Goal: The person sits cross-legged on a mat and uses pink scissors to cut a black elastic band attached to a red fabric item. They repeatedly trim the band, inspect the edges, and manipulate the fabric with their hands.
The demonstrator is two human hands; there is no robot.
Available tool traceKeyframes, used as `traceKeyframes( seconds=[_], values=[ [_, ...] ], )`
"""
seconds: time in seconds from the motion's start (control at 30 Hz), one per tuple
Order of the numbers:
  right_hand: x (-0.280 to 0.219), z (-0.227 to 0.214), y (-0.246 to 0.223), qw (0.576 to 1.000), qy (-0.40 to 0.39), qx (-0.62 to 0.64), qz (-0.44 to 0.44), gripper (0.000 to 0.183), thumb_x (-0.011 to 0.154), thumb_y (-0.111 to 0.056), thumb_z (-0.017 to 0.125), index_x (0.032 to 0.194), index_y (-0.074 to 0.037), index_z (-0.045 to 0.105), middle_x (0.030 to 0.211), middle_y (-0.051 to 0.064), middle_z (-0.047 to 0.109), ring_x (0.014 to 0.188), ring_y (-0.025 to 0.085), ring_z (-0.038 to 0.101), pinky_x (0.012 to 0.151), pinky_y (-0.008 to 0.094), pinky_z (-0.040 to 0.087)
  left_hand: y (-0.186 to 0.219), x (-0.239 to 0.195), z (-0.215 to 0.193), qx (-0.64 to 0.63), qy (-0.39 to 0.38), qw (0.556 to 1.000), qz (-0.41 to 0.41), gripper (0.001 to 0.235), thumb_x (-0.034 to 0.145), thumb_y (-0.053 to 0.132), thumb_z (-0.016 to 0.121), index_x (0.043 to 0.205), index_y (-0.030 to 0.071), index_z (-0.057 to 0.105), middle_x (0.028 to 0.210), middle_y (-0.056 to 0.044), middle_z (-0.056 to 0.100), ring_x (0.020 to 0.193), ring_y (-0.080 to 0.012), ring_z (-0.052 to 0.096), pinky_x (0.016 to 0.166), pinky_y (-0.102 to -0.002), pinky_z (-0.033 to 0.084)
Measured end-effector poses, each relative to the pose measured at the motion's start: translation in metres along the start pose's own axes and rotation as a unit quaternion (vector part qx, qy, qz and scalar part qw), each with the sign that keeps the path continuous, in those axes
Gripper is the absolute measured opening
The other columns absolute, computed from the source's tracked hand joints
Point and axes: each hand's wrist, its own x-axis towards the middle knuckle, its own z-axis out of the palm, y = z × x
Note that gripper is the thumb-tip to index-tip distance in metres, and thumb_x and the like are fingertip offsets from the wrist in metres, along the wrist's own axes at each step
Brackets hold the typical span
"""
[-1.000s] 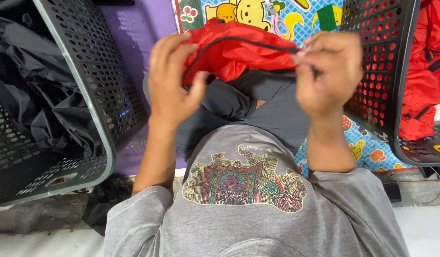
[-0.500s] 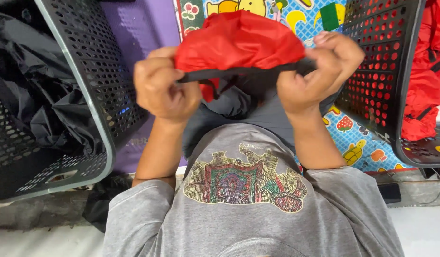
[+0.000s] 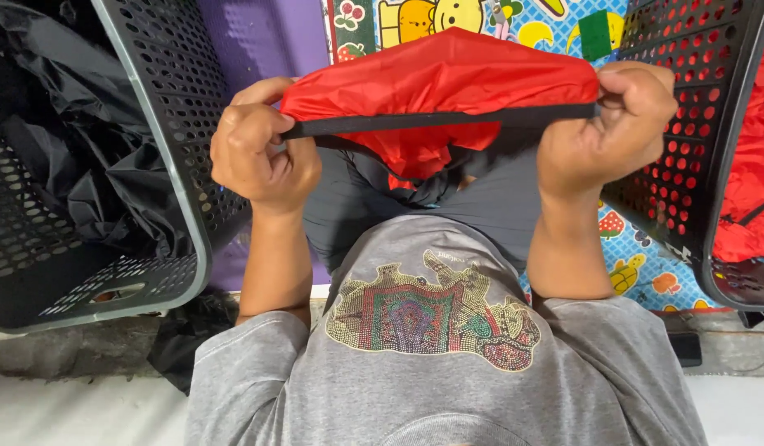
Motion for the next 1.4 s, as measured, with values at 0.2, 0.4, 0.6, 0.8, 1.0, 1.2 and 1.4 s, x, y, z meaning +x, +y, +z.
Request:
traceKeyframes(
  seconds=[0.2,0.4,0.6,0.8,1.0,1.2,1.4],
  values=[
    [-0.009,-0.014,0.002,0.994,-0.043,0.069,0.073,0.034,0.092,0.033,0.058,0.108,0.005,0.046,0.098,0.021,0.054,0.076,0.025,0.047,0.063,0.035,0.043,0.001,0.002,0.002,-0.007,-0.021,1.000,0.005,0.040,0.064,-0.023,0.063,0.089,0.004,0.049,0.076,-0.010,0.059,0.075,-0.0296,0.069,0.057,-0.036,0.043],
    [-0.008,-0.011,-0.015,0.983,-0.155,0.064,0.072,0.027,0.093,0.031,0.065,0.109,0.012,0.054,0.094,0.022,0.063,0.065,0.020,0.047,0.057,0.032,0.039,0.019,-0.006,0.017,-0.004,-0.067,0.989,-0.128,0.026,0.080,-0.021,0.071,0.088,0.000,0.058,0.079,-0.008,0.055,0.064,-0.0175,0.044,0.060,-0.031,0.039],
    [-0.011,-0.008,-0.026,0.982,-0.179,0.013,0.063,0.027,0.093,0.027,0.068,0.111,0.011,0.057,0.089,0.016,0.064,0.062,0.018,0.047,0.056,0.031,0.039,0.025,-0.036,0.019,-0.124,-0.191,0.898,-0.376,0.040,0.079,-0.004,0.087,0.083,0.008,0.049,0.065,0.001,0.052,0.056,-0.0068,0.046,0.056,-0.020,0.042],
    [-0.017,-0.006,-0.025,0.983,-0.184,-0.023,0.012,0.029,0.088,0.025,0.070,0.110,0.009,0.059,0.077,0.013,0.059,0.059,0.022,0.046,0.055,0.034,0.038,0.033,-0.053,0.032,-0.510,-0.167,0.613,-0.580,0.064,0.098,0.044,0.060,0.137,-0.007,0.058,0.103,-0.022,0.074,0.064,-0.0155,0.064,0.064,-0.027,0.058],
    [-0.031,-0.007,-0.018,0.974,-0.222,-0.011,-0.041,0.032,0.082,0.020,0.077,0.106,0.009,0.060,0.080,0.015,0.062,0.059,0.025,0.049,0.055,0.037,0.039,0.039,-0.047,0.046,-0.622,-0.003,0.538,-0.569,0.062,0.102,0.015,0.067,0.153,0.004,0.034,0.113,-0.017,0.072,0.095,-0.0243,0.075,0.085,-0.031,0.059],
    [-0.034,-0.009,-0.022,0.956,-0.291,0.016,-0.014,0.048,0.078,-0.008,0.101,0.104,0.005,0.062,0.083,0.012,0.062,0.061,0.022,0.049,0.057,0.034,0.041,0.046,-0.038,0.051,-0.598,0.027,0.592,-0.540,0.037,0.101,0.000,0.068,0.134,0.008,0.053,0.093,-0.009,0.067,0.077,-0.0119,0.063,0.077,-0.028,0.059],
    [-0.023,-0.005,-0.031,0.973,-0.198,0.117,0.025,0.036,0.091,-0.028,0.076,0.100,0.002,0.058,0.128,0.018,0.038,0.121,0.038,0.042,0.112,0.058,0.040,0.055,-0.036,0.049,-0.582,0.006,0.643,-0.498,0.023,0.104,0.007,0.063,0.126,0.002,0.062,0.081,-0.001,0.057,0.078,-0.0101,0.060,0.087,-0.030,0.060]
  ],
)
